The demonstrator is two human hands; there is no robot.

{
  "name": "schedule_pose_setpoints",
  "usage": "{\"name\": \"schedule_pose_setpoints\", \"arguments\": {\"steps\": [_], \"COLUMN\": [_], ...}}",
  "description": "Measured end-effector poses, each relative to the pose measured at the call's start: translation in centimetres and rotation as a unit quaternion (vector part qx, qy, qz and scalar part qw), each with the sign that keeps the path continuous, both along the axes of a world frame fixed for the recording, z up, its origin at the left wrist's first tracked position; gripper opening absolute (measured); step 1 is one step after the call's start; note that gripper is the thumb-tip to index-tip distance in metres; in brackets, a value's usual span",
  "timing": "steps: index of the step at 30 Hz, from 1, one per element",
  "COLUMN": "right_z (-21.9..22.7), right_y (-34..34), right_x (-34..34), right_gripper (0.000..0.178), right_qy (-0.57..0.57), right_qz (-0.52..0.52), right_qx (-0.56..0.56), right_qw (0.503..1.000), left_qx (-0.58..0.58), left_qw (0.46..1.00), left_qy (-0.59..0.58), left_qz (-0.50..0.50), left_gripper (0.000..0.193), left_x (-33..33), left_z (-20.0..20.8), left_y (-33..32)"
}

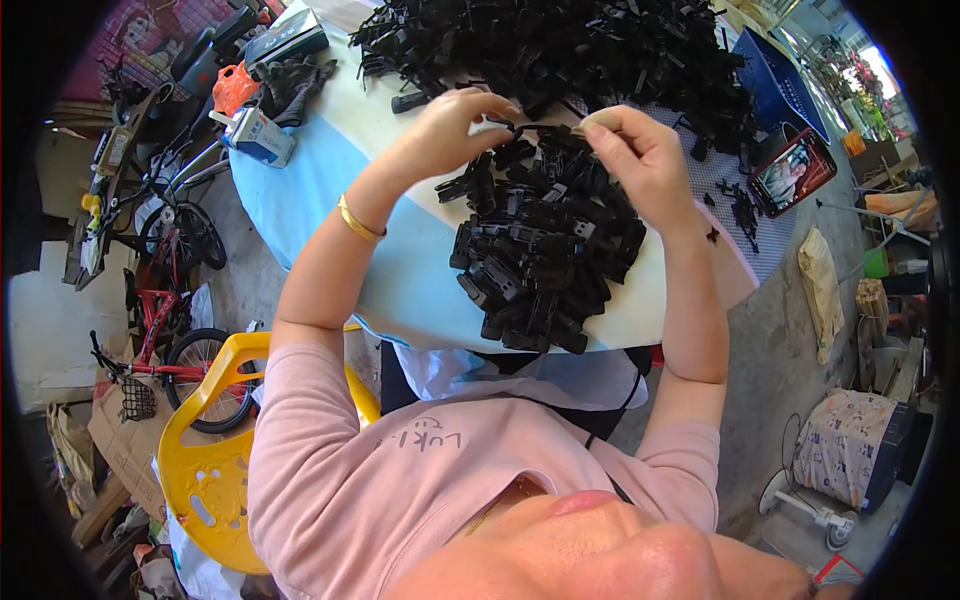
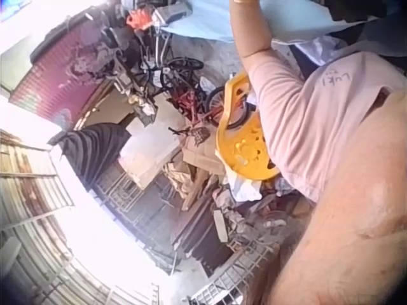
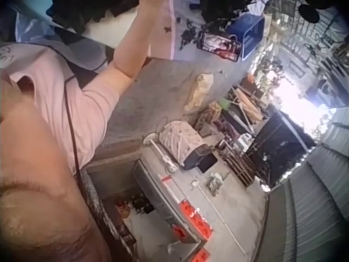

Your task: Assembling small black plastic components by hand at a workbench.

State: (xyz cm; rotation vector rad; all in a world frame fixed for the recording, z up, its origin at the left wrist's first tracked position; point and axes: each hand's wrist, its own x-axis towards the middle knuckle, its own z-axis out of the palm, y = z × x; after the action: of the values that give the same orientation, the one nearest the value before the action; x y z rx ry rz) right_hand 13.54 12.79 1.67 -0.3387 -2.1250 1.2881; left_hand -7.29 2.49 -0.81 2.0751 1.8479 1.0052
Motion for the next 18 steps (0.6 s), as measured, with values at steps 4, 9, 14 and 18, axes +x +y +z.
{"name": "schedule_pose_setpoints", "arguments": {"steps": [4,9,14,18], "right_z": [-0.9,-0.6,-0.8,-0.2], "right_y": [-0.1,0.0,0.3,-0.2], "right_x": [-0.3,-0.6,-0.5,-0.3], "right_gripper": [0.012,0.024,0.029,0.017], "right_qy": [-0.008,-0.026,0.031,0.13], "right_qz": [-0.018,-0.071,-0.033,-0.019], "right_qx": [0.084,0.094,0.096,0.024], "right_qw": [0.996,0.993,0.994,0.991], "left_qx": [-0.04,0.025,-0.078,-0.068], "left_qw": [0.996,0.978,0.942,0.898], "left_qy": [-0.005,-0.197,-0.303,-0.409], "left_qz": [0.073,0.061,-0.122,-0.145], "left_gripper": [0.032,0.025,0.031,0.032], "left_x": [1.5,2.1,2.2,2.4], "left_z": [-1.5,0.6,1.6,1.7], "left_y": [0.5,-0.4,-0.8,-1.2]}}
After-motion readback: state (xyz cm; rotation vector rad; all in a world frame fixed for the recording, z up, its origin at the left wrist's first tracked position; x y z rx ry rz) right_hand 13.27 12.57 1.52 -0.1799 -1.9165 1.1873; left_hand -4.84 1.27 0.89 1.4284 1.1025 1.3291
